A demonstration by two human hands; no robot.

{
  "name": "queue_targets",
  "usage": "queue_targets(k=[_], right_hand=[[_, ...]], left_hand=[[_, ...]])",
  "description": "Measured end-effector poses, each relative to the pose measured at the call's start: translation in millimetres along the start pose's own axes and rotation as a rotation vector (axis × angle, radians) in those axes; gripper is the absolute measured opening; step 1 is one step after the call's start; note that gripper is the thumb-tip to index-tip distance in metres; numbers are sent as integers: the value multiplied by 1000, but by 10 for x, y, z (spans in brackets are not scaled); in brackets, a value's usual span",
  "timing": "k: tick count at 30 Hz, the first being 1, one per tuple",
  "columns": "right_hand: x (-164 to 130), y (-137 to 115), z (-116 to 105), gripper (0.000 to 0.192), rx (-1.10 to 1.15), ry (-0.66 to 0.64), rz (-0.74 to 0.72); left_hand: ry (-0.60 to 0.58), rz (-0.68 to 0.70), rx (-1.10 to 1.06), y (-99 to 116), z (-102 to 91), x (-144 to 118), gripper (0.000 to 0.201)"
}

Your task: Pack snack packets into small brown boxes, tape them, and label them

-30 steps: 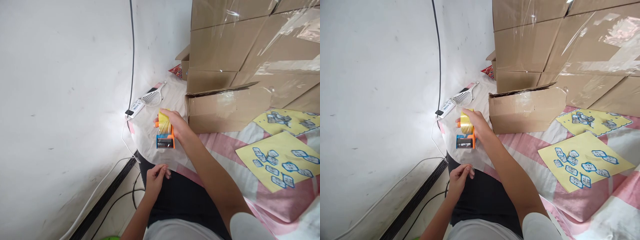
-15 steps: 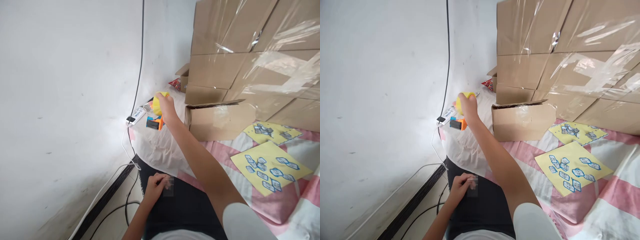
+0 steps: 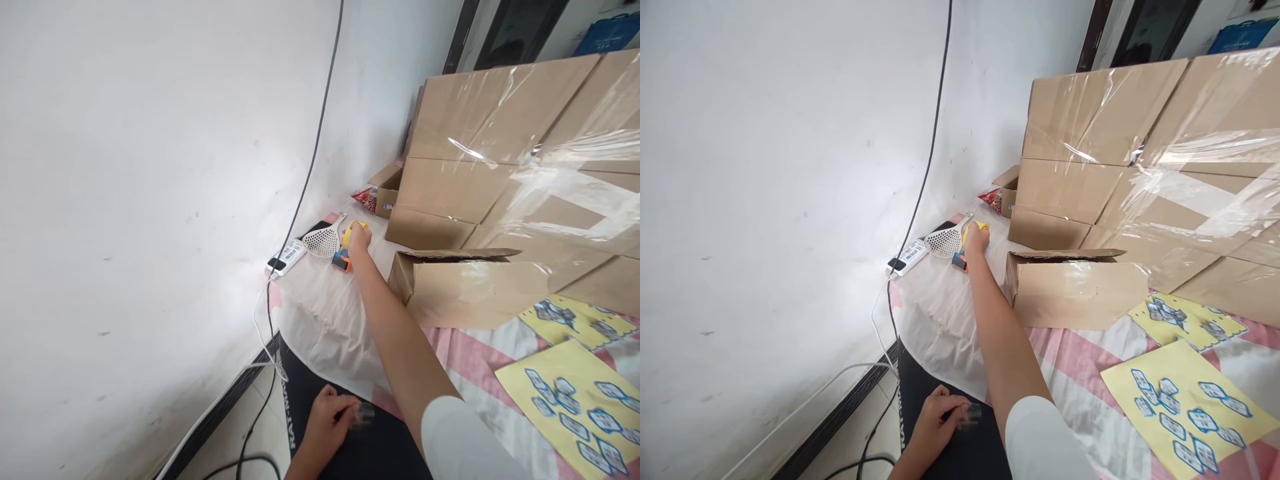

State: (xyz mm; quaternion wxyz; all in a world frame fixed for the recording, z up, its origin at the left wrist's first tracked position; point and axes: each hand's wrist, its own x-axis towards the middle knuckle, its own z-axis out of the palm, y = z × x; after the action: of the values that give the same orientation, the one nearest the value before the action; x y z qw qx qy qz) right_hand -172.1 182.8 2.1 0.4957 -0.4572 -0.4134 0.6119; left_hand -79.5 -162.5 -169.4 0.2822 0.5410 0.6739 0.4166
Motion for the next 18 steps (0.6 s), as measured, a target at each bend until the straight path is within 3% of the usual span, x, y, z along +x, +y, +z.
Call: queue_targets(k=[5, 10, 13, 14, 16, 18], right_hand=[[38, 118, -1, 10, -54, 11, -43], [-454, 133, -196, 16, -135, -94, -159], [-1018, 109, -609, 14, -199, -299, -240], [-1221, 102, -814, 14, -231, -424, -275], [-1611, 90, -1286, 32, -394, -791, -520], [-1953, 70, -1762, 50, -594, -900, -700]], left_hand=[[35, -53, -5, -58, -20, 34, 28], [95, -169, -192, -10, -162, 77, 33], [140, -149, -241, 90, -372, 136, 36], [145, -115, -223, 139, -461, 163, 36], [149, -27, -169, 253, -638, 232, 36], [148, 67, -103, 383, -768, 326, 34]])
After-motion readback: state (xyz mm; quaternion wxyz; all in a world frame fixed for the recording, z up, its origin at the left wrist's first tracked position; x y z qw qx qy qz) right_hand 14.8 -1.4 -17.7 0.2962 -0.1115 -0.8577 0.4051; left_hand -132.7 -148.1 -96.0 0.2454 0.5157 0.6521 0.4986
